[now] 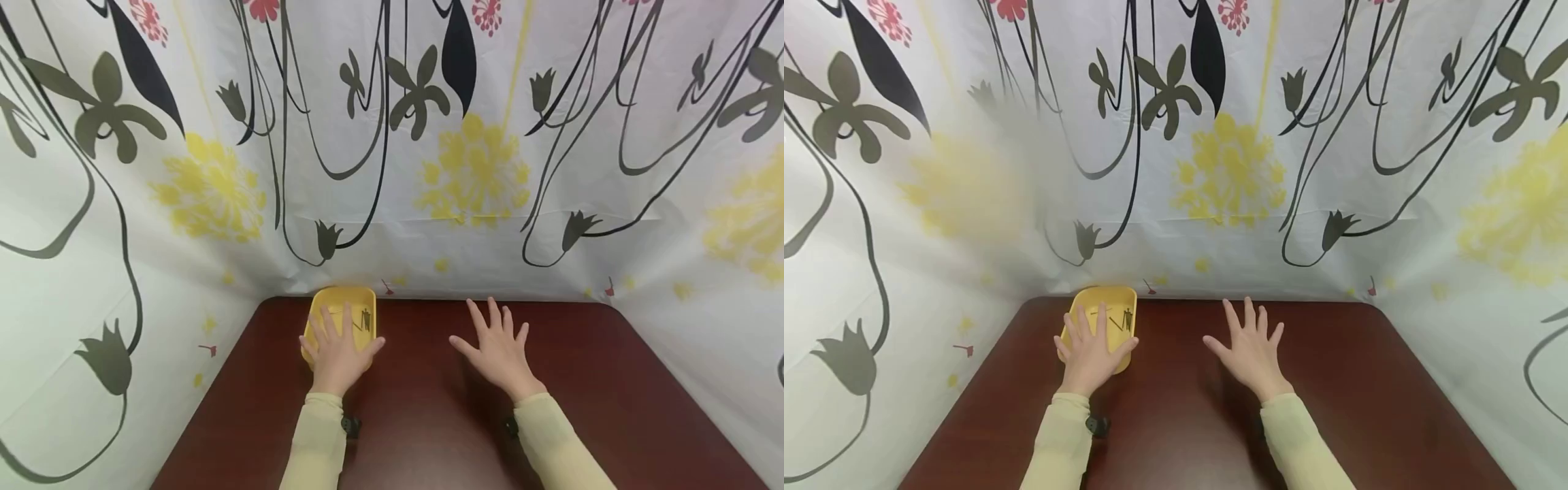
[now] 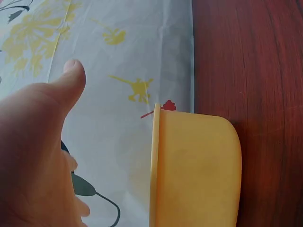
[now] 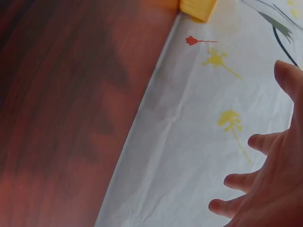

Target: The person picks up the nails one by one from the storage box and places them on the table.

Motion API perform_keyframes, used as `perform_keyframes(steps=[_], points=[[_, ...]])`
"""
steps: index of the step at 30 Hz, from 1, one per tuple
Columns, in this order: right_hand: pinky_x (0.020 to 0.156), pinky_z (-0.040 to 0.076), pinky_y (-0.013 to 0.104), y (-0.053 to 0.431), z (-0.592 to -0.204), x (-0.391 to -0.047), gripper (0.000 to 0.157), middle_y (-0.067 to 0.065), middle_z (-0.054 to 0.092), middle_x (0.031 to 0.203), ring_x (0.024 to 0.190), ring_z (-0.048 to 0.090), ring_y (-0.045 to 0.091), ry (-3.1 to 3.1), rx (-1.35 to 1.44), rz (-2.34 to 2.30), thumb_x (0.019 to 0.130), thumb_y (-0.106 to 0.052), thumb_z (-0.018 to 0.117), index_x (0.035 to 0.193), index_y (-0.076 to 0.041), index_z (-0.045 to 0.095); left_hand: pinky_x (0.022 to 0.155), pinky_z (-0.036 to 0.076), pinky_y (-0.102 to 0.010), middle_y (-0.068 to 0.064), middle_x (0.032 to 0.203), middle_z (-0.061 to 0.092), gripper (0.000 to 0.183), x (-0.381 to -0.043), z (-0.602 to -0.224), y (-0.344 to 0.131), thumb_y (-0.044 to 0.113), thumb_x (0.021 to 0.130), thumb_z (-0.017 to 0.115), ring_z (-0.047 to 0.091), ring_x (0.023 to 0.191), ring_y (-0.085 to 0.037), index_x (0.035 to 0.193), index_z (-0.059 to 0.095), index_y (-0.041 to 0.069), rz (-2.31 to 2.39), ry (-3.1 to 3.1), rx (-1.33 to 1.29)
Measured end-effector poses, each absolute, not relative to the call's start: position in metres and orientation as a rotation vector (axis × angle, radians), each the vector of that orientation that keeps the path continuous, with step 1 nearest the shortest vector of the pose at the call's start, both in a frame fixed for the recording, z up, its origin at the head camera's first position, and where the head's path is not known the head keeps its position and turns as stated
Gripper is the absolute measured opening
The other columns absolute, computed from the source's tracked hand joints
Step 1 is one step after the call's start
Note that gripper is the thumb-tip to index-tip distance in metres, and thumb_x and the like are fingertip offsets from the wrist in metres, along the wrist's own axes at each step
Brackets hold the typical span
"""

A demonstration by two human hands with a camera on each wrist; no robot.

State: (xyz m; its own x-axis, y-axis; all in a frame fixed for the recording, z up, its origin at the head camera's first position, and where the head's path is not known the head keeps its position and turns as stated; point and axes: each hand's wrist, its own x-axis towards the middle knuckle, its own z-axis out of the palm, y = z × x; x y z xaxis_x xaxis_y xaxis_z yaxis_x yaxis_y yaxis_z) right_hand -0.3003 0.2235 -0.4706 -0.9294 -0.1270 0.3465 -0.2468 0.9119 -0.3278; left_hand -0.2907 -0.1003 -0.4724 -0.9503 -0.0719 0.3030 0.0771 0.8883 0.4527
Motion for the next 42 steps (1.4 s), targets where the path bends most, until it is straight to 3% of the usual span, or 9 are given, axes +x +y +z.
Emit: perform_keyframes(steps=[10, 17, 22, 33, 42], points=[[0.106, -0.002, 0.078, 0.235, -0.467, -0.305, 0.094, 0.015, 0.008, 0.167, 0.149, 0.007, 0.048, -2.819, 0.408, 0.520, 0.089, -0.079, 0.047, 0.163, -0.030, 0.015, 0.103, 0.006, -0.080, -0.029, 0.162, 0.008, 0.109, -0.297, -0.473, -0.112, 0.085, 0.082, 0.050, 0.003, 0.141, -0.064, 0.163, 0.021, 0.018, -0.619, -2.720, 0.038], [0.107, 0.001, 0.076, 0.251, -0.469, -0.299, 0.092, 0.014, 0.012, 0.167, 0.150, 0.008, 0.045, -2.859, 0.496, 0.497, 0.090, -0.075, 0.052, 0.163, -0.032, 0.016, 0.106, 0.010, -0.077, -0.029, 0.163, 0.007, 0.105, -0.302, -0.478, -0.130, 0.080, 0.084, 0.054, 0.004, 0.148, -0.052, 0.161, 0.027, 0.013, -0.640, -2.738, -0.064], [0.107, 0.005, 0.076, 0.253, -0.473, -0.297, 0.093, 0.015, 0.016, 0.166, 0.149, 0.012, 0.046, -2.846, 0.552, 0.419, 0.089, -0.075, 0.053, 0.163, -0.029, 0.019, 0.109, 0.008, -0.075, -0.027, 0.164, 0.000, 0.104, -0.308, -0.479, -0.154, 0.076, 0.087, 0.055, -0.004, 0.150, -0.046, 0.162, 0.020, 0.011, -0.667, -2.806, -0.163], [0.110, 0.015, 0.070, 0.246, -0.471, -0.298, 0.087, 0.008, 0.024, 0.164, 0.149, 0.020, 0.040, -2.767, 0.684, 0.352, 0.091, -0.071, 0.056, 0.160, -0.026, 0.028, 0.113, 0.012, -0.069, -0.019, 0.167, -0.007, 0.102, -0.322, -0.484, -0.197, 0.072, 0.094, 0.047, -0.004, 0.152, -0.039, 0.163, 0.006, 0.008, -0.664, -2.911, -0.434], [0.111, 0.020, 0.066, 0.235, -0.471, -0.297, 0.086, 0.008, 0.026, 0.163, 0.149, 0.021, 0.037, -2.780, 0.715, 0.363, 0.092, -0.072, 0.052, 0.161, -0.027, 0.026, 0.114, 0.017, -0.065, -0.020, 0.167, 0.004, 0.099, -0.325, -0.494, -0.209, 0.065, 0.098, 0.049, 0.003, 0.152, -0.038, 0.160, 0.008, 0.000, -0.677, -2.954, -0.571]])
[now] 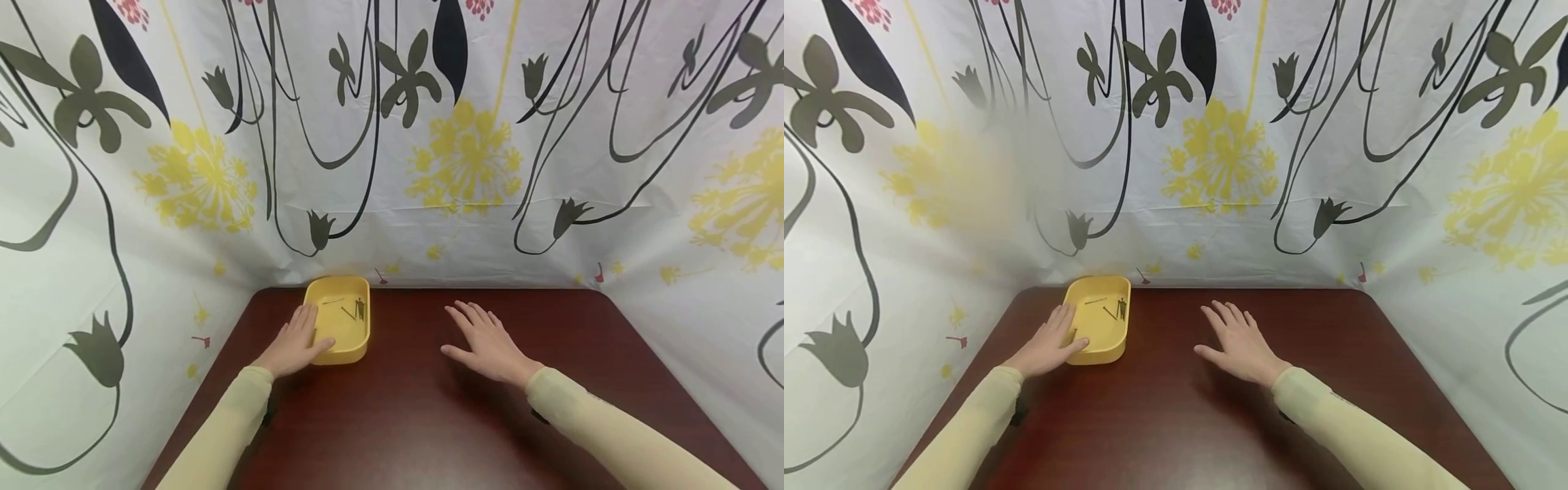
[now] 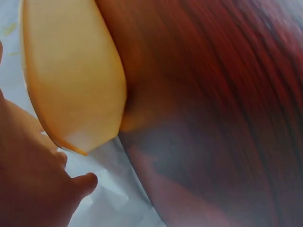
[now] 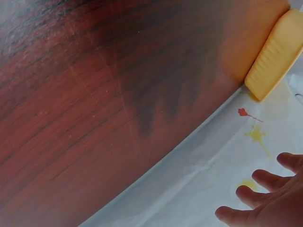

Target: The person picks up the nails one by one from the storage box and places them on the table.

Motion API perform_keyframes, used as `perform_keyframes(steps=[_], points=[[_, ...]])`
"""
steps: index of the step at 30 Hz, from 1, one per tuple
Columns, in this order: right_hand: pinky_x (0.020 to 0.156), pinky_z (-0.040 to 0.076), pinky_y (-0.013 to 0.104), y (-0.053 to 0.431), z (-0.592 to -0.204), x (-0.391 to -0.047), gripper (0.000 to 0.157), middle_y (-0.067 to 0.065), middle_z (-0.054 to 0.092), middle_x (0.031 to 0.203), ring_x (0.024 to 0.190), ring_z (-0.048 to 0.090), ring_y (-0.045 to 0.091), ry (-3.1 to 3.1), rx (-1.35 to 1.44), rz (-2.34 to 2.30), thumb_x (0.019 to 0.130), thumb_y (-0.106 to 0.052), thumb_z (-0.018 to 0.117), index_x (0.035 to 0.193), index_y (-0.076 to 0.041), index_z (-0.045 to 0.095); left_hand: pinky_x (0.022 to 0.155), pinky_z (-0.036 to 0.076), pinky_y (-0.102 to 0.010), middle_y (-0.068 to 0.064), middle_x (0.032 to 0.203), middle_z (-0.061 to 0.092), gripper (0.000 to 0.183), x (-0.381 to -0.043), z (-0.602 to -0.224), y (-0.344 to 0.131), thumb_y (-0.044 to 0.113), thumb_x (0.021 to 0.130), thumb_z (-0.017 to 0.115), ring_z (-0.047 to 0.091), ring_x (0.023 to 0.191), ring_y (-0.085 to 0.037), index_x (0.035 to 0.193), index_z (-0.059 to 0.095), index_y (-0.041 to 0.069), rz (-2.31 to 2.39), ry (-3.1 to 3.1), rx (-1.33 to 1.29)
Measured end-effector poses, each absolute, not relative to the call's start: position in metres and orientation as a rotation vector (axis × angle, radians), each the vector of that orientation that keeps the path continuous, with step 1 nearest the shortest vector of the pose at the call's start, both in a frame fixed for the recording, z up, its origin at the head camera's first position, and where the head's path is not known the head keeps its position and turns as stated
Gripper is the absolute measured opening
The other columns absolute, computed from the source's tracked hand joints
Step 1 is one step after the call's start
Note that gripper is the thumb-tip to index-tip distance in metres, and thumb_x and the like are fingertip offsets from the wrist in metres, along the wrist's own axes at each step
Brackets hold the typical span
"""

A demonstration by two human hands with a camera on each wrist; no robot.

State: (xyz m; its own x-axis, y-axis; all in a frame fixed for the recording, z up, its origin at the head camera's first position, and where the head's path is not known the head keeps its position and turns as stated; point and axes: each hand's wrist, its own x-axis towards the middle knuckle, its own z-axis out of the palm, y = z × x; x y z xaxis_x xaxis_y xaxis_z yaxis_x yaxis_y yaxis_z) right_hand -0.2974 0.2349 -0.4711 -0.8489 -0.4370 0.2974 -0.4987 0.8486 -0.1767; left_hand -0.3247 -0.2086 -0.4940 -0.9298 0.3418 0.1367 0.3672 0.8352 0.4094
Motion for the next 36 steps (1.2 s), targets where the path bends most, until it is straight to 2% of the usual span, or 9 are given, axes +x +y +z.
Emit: perform_keyframes(steps=[5, 12, 17, 21, 25, 32, 36], points=[[0.112, 0.021, 0.066, 0.231, -0.472, -0.297, 0.086, 0.007, 0.026, 0.163, 0.149, 0.021, 0.036, -2.787, 0.711, 0.369, 0.092, -0.073, 0.051, 0.161, -0.027, 0.025, 0.114, 0.020, -0.064, -0.021, 0.166, 0.002, 0.107, -0.329, -0.501, -0.217, 0.074, 0.094, 0.044, 0.004, 0.152, -0.039, 0.160, 0.007, -0.003, -0.654, -2.990, -0.589], [0.113, 0.018, 0.065, 0.227, -0.475, -0.298, 0.085, 0.005, 0.024, 0.164, 0.150, 0.019, 0.035, -2.800, 0.708, 0.381, 0.093, -0.068, 0.055, 0.161, -0.027, 0.024, 0.115, 0.016, -0.063, -0.022, 0.166, -0.002, 0.109, -0.334, -0.508, -0.228, 0.071, 0.094, 0.049, 0.002, 0.152, -0.040, 0.159, 0.004, -0.003, -0.693, -3.010, -0.510], [0.113, 0.019, 0.065, 0.225, -0.478, -0.297, 0.084, 0.005, 0.026, 0.163, 0.149, 0.021, 0.035, -2.793, 0.705, 0.401, 0.093, -0.066, 0.057, 0.161, -0.027, 0.026, 0.115, 0.016, -0.064, -0.019, 0.167, 0.002, 0.112, -0.332, -0.508, -0.239, 0.076, 0.091, 0.047, 0.003, 0.152, -0.038, 0.160, 0.006, -0.001, -0.653, -3.018, -0.512], [0.112, 0.020, 0.065, 0.221, -0.480, -0.300, 0.084, 0.007, 0.027, 0.163, 0.149, 0.022, 0.035, -2.787, 0.715, 0.432, 0.093, -0.066, 0.057, 0.160, -0.026, 0.027, 0.116, 0.017, -0.061, -0.019, 0.167, 0.003, 0.114, -0.332, -0.509, -0.247, 0.079, 0.090, 0.046, 0.003, 0.152, -0.038, 0.160, 0.007, -0.002, -0.637, -3.026, -0.545], [0.113, 0.021, 0.064, 0.214, -0.479, -0.306, 0.084, 0.009, 0.027, 0.163, 0.148, 0.025, 0.032, -2.783, 0.738, 0.470, 0.093, -0.067, 0.056, 0.161, -0.026, 0.027, 0.118, 0.018, -0.057, -0.019, 0.167, 0.004, 0.114, -0.332, -0.509, -0.248, 0.078, 0.089, 0.048, 0.005, 0.152, -0.038, 0.160, 0.007, -0.002, -0.657, -3.022, -0.560], [0.116, 0.019, 0.060, 0.202, -0.471, -0.314, 0.085, 0.006, 0.025, 0.164, 0.149, 0.024, 0.025, -2.801, 0.737, 0.484, 0.092, -0.073, 0.050, 0.161, -0.028, 0.026, 0.117, 0.019, -0.059, -0.022, 0.166, 0.005, 0.113, -0.329, -0.507, -0.239, 0.074, 0.091, 0.051, 0.007, 0.152, -0.041, 0.159, 0.005, -0.004, -0.684, -3.009, -0.600], [0.116, 0.017, 0.060, 0.198, -0.468, -0.317, 0.085, 0.004, 0.023, 0.164, 0.149, 0.023, 0.024, -2.815, 0.736, 0.479, 0.092, -0.074, 0.049, 0.161, -0.029, 0.025, 0.116, 0.019, -0.059, -0.020, 0.167, 0.005, 0.111, -0.329, -0.508, -0.234, 0.073, 0.092, 0.050, 0.005, 0.152, -0.038, 0.159, 0.005, -0.003, -0.670, -3.016, -0.595]])
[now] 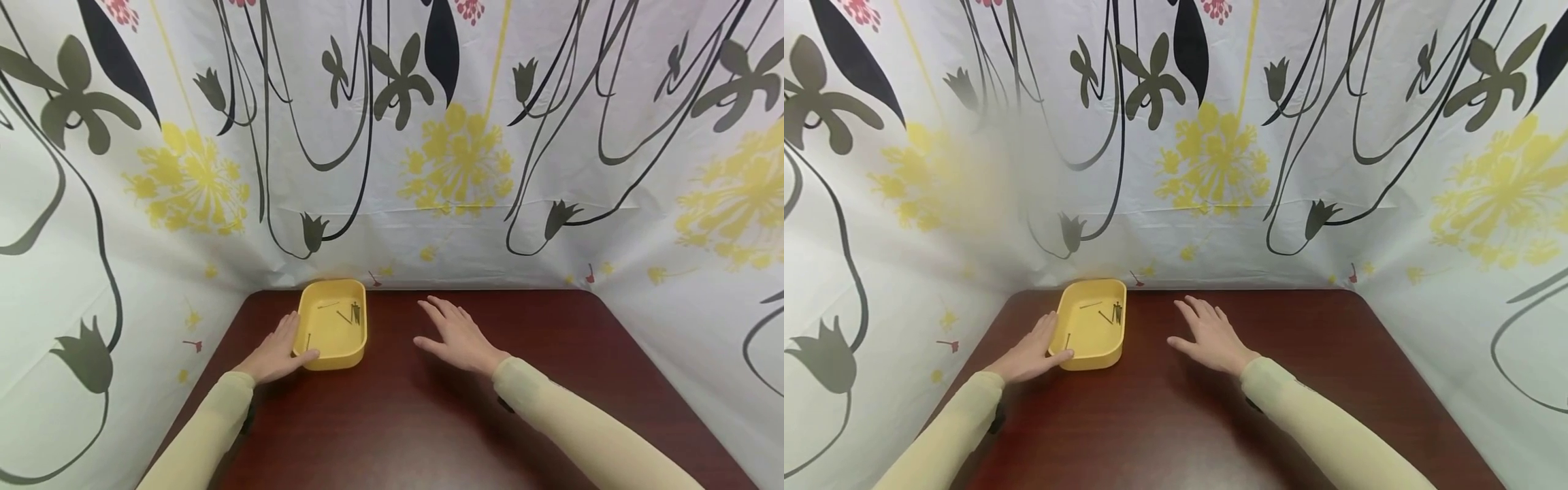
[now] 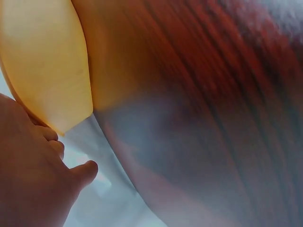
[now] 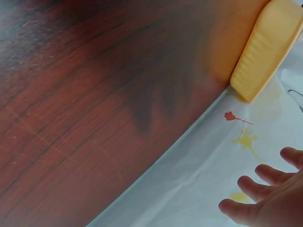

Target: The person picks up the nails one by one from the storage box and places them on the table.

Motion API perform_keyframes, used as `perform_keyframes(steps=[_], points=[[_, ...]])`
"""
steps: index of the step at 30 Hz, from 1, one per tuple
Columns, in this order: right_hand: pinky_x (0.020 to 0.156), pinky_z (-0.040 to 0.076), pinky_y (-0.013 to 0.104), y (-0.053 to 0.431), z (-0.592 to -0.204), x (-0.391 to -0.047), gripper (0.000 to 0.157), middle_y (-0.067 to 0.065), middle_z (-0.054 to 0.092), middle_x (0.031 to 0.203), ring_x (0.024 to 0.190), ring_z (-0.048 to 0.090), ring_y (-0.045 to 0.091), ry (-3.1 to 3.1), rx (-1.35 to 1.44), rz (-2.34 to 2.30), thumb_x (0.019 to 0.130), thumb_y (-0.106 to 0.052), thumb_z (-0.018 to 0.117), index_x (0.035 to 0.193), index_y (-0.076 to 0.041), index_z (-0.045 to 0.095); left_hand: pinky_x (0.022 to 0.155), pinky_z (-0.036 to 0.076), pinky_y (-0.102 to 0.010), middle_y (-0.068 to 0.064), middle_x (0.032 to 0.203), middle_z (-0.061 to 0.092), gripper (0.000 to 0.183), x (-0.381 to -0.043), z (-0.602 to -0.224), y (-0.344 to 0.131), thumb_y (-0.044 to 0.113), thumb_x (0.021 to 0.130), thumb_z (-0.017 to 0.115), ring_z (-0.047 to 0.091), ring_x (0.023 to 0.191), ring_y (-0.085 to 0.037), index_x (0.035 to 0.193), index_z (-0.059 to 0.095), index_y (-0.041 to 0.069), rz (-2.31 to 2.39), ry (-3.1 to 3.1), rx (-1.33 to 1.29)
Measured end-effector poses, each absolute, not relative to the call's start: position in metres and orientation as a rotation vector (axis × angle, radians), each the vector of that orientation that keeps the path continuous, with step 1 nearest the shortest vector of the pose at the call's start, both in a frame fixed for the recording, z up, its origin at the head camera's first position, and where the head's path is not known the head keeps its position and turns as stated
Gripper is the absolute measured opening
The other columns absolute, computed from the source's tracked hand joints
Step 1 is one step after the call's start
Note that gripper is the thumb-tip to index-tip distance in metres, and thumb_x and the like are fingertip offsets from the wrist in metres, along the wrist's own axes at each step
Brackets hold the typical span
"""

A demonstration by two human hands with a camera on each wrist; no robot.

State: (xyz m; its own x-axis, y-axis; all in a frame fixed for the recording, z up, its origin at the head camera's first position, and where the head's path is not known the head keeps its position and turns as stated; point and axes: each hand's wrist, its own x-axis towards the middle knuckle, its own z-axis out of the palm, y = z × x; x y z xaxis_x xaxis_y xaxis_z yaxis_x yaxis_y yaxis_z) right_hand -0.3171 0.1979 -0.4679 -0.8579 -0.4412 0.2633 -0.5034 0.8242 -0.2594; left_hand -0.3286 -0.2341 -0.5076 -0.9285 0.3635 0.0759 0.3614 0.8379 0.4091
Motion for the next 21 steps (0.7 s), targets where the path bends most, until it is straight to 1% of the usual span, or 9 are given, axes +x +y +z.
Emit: perform_keyframes(steps=[3, 8, 13, 18, 21], points=[[0.116, 0.017, 0.060, 0.195, -0.466, -0.319, 0.085, 0.004, 0.024, 0.164, 0.149, 0.023, 0.024, -2.818, 0.737, 0.480, 0.092, -0.073, 0.050, 0.161, -0.028, 0.026, 0.116, 0.020, -0.060, -0.020, 0.167, 0.005, 0.112, -0.327, -0.508, -0.231, 0.075, 0.092, 0.048, 0.004, 0.152, -0.037, 0.160, 0.005, -0.003, 0.654, 3.014, 0.589], [0.115, 0.020, 0.062, 0.189, -0.463, -0.322, 0.084, 0.007, 0.027, 0.163, 0.148, 0.027, 0.026, -2.799, 0.743, 0.473, 0.092, -0.072, 0.051, 0.160, -0.026, 0.030, 0.116, 0.019, -0.061, -0.019, 0.167, 0.004, 0.110, -0.325, -0.507, -0.224, 0.072, 0.093, 0.050, 0.004, 0.153, -0.036, 0.160, 0.004, -0.002, 0.668, 3.018, 0.589], [0.116, 0.021, 0.058, 0.187, -0.463, -0.322, 0.084, 0.008, 0.027, 0.162, 0.148, 0.027, 0.027, -2.816, 0.740, 0.476, 0.092, -0.070, 0.053, 0.160, -0.025, 0.030, 0.115, 0.020, -0.061, -0.017, 0.168, 0.003, 0.107, -0.322, -0.509, -0.216, 0.068, 0.094, 0.053, 0.003, 0.153, -0.033, 0.161, 0.003, 0.001, 0.676, 3.004, 0.594], [0.111, 0.033, 0.055, 0.188, -0.463, -0.321, 0.084, 0.009, 0.028, 0.162, 0.148, 0.027, 0.028, -2.824, 0.740, 0.520, 0.092, -0.068, 0.056, 0.159, -0.023, 0.032, 0.115, 0.021, -0.061, -0.015, 0.168, 0.004, 0.108, -0.318, -0.512, -0.206, 0.071, 0.093, 0.052, 0.004, 0.153, -0.031, 0.161, 0.003, 0.003, 0.673, 3.001, 0.599], [0.106, 0.039, 0.056, 0.189, -0.463, -0.321, 0.084, 0.008, 0.027, 0.163, 0.148, 0.027, 0.026, -2.827, 0.733, 0.545, 0.092, -0.068, 0.056, 0.159, -0.024, 0.032, 0.115, 0.021, -0.061, -0.016, 0.168, 0.005, 0.107, -0.314, -0.511, -0.198, 0.068, 0.093, 0.054, 0.005, 0.153, -0.032, 0.161, 0.003, 0.003, 0.683, 3.004, 0.604]])
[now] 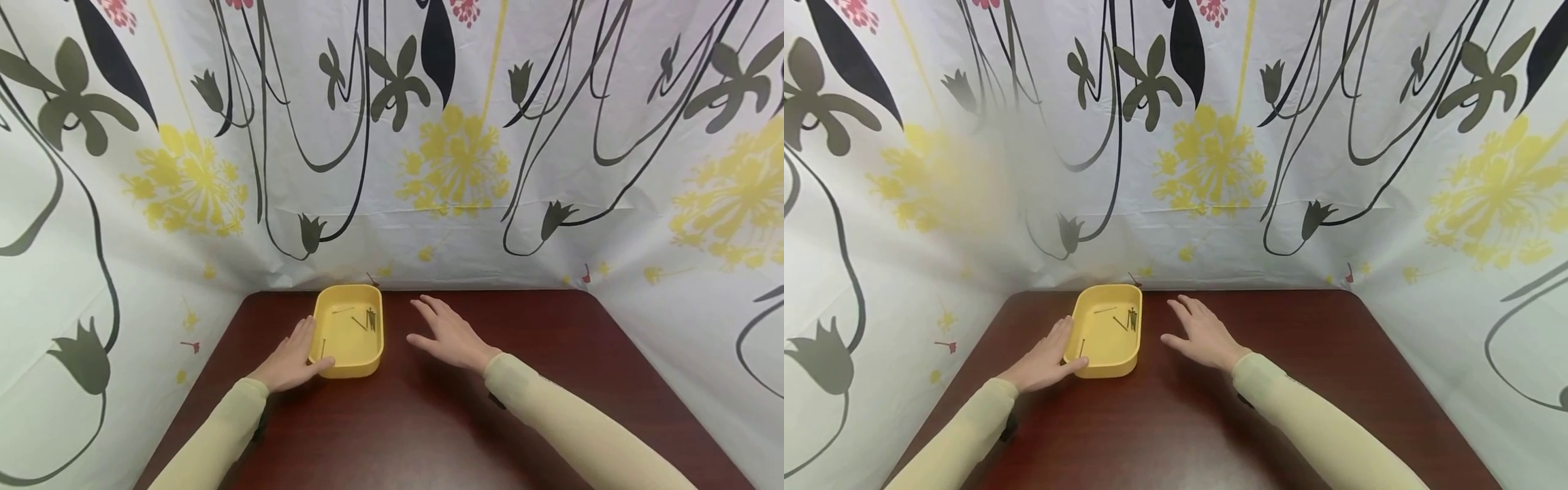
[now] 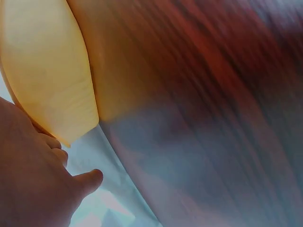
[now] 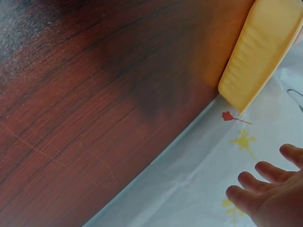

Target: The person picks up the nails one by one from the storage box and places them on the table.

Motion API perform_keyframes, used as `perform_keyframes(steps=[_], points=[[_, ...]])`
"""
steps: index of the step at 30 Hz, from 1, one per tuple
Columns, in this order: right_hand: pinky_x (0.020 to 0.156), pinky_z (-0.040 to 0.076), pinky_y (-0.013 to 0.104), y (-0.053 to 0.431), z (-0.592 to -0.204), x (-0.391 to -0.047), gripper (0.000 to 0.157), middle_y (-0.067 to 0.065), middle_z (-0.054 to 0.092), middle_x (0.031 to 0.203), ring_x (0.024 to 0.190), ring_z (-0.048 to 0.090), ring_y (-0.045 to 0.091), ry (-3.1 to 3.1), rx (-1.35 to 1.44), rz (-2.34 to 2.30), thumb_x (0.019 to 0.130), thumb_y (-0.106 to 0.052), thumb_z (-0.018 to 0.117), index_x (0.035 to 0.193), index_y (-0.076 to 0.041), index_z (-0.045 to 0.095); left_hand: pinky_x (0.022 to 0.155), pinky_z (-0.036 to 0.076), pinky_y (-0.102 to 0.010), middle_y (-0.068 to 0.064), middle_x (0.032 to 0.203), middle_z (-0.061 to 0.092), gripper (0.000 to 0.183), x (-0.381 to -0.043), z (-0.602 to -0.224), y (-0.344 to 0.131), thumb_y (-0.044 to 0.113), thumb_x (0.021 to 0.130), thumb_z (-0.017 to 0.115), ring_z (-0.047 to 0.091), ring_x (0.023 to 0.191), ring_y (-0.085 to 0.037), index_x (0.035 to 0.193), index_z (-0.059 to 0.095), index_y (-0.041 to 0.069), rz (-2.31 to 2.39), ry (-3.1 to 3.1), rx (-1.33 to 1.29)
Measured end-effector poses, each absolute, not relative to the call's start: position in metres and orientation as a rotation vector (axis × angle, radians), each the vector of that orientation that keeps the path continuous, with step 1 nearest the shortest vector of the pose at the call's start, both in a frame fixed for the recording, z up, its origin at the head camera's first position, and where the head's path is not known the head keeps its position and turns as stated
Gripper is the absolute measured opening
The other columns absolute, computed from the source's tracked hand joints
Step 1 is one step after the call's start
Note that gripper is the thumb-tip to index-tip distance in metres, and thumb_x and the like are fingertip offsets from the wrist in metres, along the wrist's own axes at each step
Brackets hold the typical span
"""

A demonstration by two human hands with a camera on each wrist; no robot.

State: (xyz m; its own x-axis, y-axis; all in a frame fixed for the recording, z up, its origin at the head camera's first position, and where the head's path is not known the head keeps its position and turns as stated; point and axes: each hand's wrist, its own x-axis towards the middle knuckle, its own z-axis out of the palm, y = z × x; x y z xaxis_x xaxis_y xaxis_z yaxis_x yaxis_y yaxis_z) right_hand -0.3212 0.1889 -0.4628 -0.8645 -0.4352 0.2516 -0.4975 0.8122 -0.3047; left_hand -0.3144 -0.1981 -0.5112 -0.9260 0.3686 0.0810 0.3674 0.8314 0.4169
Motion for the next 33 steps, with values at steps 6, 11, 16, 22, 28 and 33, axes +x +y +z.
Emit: perform_keyframes(steps=[6, 11, 16, 22, 28, 33], points=[[0.102, 0.043, 0.057, 0.188, -0.462, -0.322, 0.083, 0.004, 0.025, 0.163, 0.148, 0.026, 0.023, -2.846, 0.720, 0.558, 0.092, -0.069, 0.055, 0.159, -0.026, 0.031, 0.116, 0.021, -0.059, -0.015, 0.168, 0.006, 0.107, -0.308, -0.512, -0.186, 0.069, 0.093, 0.054, 0.006, 0.153, -0.030, 0.161, 0.004, 0.004, 0.695, 3.005, 0.612], [0.104, 0.043, 0.054, 0.187, -0.463, -0.322, 0.080, 0.005, 0.026, 0.163, 0.148, 0.027, 0.022, -2.842, 0.735, 0.554, 0.093, -0.066, 0.056, 0.159, -0.028, 0.031, 0.116, 0.021, -0.059, -0.013, 0.168, 0.006, 0.110, -0.300, -0.511, -0.174, 0.075, 0.091, 0.050, 0.005, 0.153, -0.028, 0.162, 0.004, 0.005, 0.695, 3.006, 0.607], [0.104, 0.042, 0.054, 0.186, -0.464, -0.323, 0.076, 0.006, 0.028, 0.162, 0.147, 0.028, 0.024, -2.828, 0.753, 0.575, 0.095, -0.059, 0.060, 0.158, -0.027, 0.033, 0.116, 0.021, -0.059, -0.012, 0.168, 0.005, 0.107, -0.296, -0.512, -0.164, 0.072, 0.092, 0.052, 0.006, 0.153, -0.027, 0.162, 0.005, 0.005, 0.692, 3.010, 0.609], [0.104, 0.042, 0.055, 0.185, -0.466, -0.324, 0.073, 0.004, 0.029, 0.161, 0.147, 0.029, 0.024, -2.831, 0.763, 0.566, 0.096, -0.059, 0.057, 0.158, -0.027, 0.034, 0.117, 0.019, -0.056, -0.008, 0.168, 0.003, 0.106, -0.293, -0.512, -0.152, 0.072, 0.092, 0.052, 0.003, 0.153, -0.022, 0.162, 0.003, 0.009, 0.671, 2.996, 0.615], [0.104, 0.043, 0.049, 0.182, -0.467, -0.326, 0.070, 0.004, 0.034, 0.158, 0.143, 0.034, 0.022, -2.804, 0.814, 0.525, 0.098, -0.057, 0.054, 0.157, -0.024, 0.037, 0.117, 0.018, -0.058, -0.009, 0.169, 0.005, 0.107, -0.288, -0.511, -0.140, 0.073, 0.091, 0.052, 0.003, 0.154, -0.022, 0.162, 0.004, 0.008, 0.663, 2.998, 0.641], [0.105, 0.042, 0.048, 0.177, -0.467, -0.326, 0.065, 0.011, 0.038, 0.156, 0.141, 0.038, 0.025, -2.777, 0.848, 0.544, 0.097, -0.044, 0.063, 0.153, -0.017, 0.043, 0.117, 0.018, -0.058, -0.009, 0.169, 0.005, 0.107, -0.284, -0.512, -0.130, 0.074, 0.092, 0.050, 0.003, 0.154, -0.022, 0.162, 0.004, 0.008, 0.636, 3.002, 0.658]])
